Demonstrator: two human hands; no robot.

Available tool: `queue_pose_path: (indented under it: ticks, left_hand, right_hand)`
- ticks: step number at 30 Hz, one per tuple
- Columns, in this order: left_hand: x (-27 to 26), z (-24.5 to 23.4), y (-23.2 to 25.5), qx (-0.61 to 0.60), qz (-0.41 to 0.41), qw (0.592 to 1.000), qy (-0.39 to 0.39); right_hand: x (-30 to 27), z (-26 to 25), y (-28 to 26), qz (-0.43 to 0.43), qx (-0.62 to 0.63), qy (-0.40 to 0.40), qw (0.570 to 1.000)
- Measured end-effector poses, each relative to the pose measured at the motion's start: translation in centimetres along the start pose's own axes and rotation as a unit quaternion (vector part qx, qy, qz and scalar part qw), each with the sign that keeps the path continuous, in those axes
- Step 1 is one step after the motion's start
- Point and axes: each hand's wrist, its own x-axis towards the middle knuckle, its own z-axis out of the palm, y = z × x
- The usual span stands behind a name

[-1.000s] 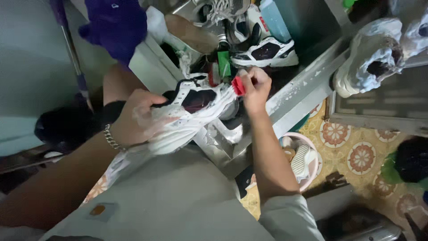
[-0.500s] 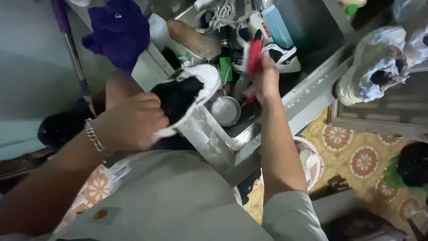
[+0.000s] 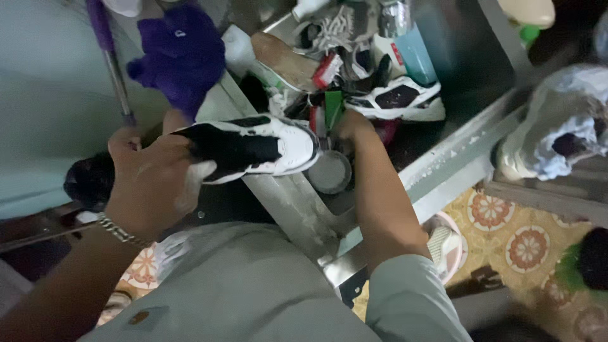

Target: The person cleans a pair of black and white sneakers by scrubbing the outer surfaces and inside the tongue with brushes and a soapy cleaning solution near a sink.

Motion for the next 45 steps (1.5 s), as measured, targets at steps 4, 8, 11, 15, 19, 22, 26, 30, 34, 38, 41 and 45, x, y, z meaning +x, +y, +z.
queue_pose_path:
  ticks: [4,8,11,15,19,22,26,30,34,38,41,45]
  left_hand:
    - [1.3,-0.6,0.9,-0.057,-0.189,0.974,-0.112]
    - [0.2,1.7,1.0,-0.201,-0.186,0.96,-0.054]
    - [1.7,0.5,2.2,-0.239,-0.291,0.926,-0.028]
    - [1.8,0.1,3.7,-0.259,-0.307,0.915,0.042]
    - [1.7,0.0,4.8,-0.236,-0.212,0.936,0.154]
    - [1.4,-0.5,5.5,-0.216,-0.185,0.942,0.179]
    - [0.6,0.6,5.0,-0.26,-0.2,0.93,0.168]
    - [0.7,-0.2,4.6,-0.181,-0.225,0.947,0.136]
    - [1.7,0.5,3.8,-0.349,-0.271,0.889,0.115]
    - [2.7,-0.1,1.7,-0.584,-0.23,0.779,-0.006]
    - [3.0,4.9,1.4,-0.581,-0.247,0.77,-0.093]
    - [4.0,4.8,1.0,-0.549,-0.25,0.78,-0.165]
  right_hand:
    - [0.4,2.6,-0.9,0.009,-0.033,-0.067,0.997]
    - [-3.1,1.9,-3.7,0.29,0.428,-0.008,0.856]
    - [2.9,7.0,-0.8,0.102,-0.038,-0.008,0.994]
    - [1.2,4.8,-1.5,0.082,0.015,-0.02,0.996]
    - [-1.2,0.4,-3.3,0.089,-0.039,-0.089,0.991]
    - [-4.1,-2.4,-0.7,0.02,0.038,-0.023,0.999]
    - [-9.9,-4.5,3.7,-0.116,0.174,0.096,0.973]
    - [-21.8,-8.5,-0.8,-0.125,0.427,0.1,0.89]
    - [-25.6,-13.1,-6.0,-0.205,0.292,0.26,0.897]
    - [-25.3,-20.2,-13.4,-0.367,0.158,0.394,0.828]
    - [-21.7,-25.1,-20.3,-0.46,0.045,0.456,0.761]
    - [-12.2,-28.9,-29.5,-0.498,0.014,0.441,0.747]
